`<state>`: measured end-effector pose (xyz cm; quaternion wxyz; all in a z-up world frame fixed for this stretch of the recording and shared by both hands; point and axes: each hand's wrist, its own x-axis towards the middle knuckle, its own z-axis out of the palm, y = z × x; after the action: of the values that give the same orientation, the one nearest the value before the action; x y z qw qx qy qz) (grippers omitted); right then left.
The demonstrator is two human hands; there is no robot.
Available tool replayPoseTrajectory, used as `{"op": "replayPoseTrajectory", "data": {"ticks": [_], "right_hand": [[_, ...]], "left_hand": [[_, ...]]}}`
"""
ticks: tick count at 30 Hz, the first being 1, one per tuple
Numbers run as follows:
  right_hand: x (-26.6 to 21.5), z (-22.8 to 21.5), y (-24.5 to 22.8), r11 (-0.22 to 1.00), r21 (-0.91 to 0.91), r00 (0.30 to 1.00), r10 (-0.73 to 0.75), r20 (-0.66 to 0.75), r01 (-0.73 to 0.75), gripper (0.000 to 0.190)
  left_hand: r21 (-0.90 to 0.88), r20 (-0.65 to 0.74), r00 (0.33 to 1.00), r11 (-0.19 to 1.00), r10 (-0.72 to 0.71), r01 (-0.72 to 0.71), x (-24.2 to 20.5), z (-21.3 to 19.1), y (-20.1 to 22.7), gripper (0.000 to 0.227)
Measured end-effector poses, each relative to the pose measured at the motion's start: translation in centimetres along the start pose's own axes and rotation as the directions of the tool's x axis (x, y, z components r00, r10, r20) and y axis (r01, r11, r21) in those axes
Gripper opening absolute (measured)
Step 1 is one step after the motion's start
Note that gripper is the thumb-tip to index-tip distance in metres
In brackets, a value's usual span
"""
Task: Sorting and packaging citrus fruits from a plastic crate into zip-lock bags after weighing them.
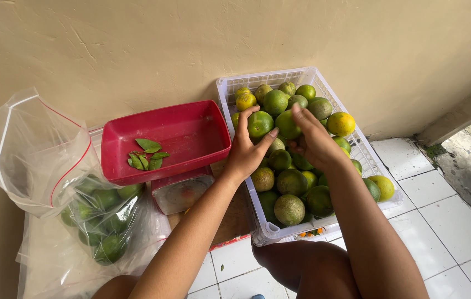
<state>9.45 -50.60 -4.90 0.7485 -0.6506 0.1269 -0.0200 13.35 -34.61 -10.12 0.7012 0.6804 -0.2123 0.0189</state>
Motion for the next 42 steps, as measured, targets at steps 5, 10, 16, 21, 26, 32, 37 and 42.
{"op": "replayPoseTrajectory", "data": {"ticks": [5,10,16,21,26,32,37,42], "right_hand": [[0.1,-0.2,0.5,0.994,-0.094,0.998,-0.058,-0.02,0.056,0.068],[0.2,0.1,-0.2,0.996,-0.087,0.996,-0.043,-0.077,0.036,0.057],[0.6,-0.5,0.9,0.99,-0.135,0.987,-0.045,-0.152,0.025,0.046],[1.3,-0.6,1.5,0.999,-0.049,0.991,-0.004,-0.137,-0.003,0.056],[0.2,-0.2,1.0,0.996,-0.093,0.997,-0.014,-0.072,0.007,0.049],[-0.6,0.8,0.0,0.975,-0.22,0.994,-0.042,-0.098,0.02,0.058],[0.8,-0.1,1.1,0.966,-0.259,0.982,-0.029,-0.184,-0.02,0.06],[0.4,0.0,1.1,0.957,-0.272,0.972,-0.152,-0.181,0.1,0.05]], "left_hand": [[0.053,0.022,0.999,0.998,0.027,-0.029,0.2,-0.2,0.0,0.058],[0.023,0.085,0.996,1.0,0.018,-0.02,0.1,-0.4,-0.2,0.056],[0.12,0.114,0.992,0.991,0.052,-0.066,-0.5,-0.5,1.9,0.061],[0.091,0.069,0.998,0.996,-0.014,0.008,-0.6,-0.5,2.1,0.065],[0.072,0.049,0.998,0.997,-0.038,0.035,-0.6,-0.4,1.6,0.066],[0.049,0.044,0.999,0.999,-0.019,0.017,-0.9,-0.2,1.1,0.072],[0.114,0.054,0.997,0.992,-0.056,0.05,-0.8,-0.2,1.6,0.079],[0.145,0.032,0.997,0.988,-0.066,0.061,-0.8,0.0,1.6,0.079]]}}
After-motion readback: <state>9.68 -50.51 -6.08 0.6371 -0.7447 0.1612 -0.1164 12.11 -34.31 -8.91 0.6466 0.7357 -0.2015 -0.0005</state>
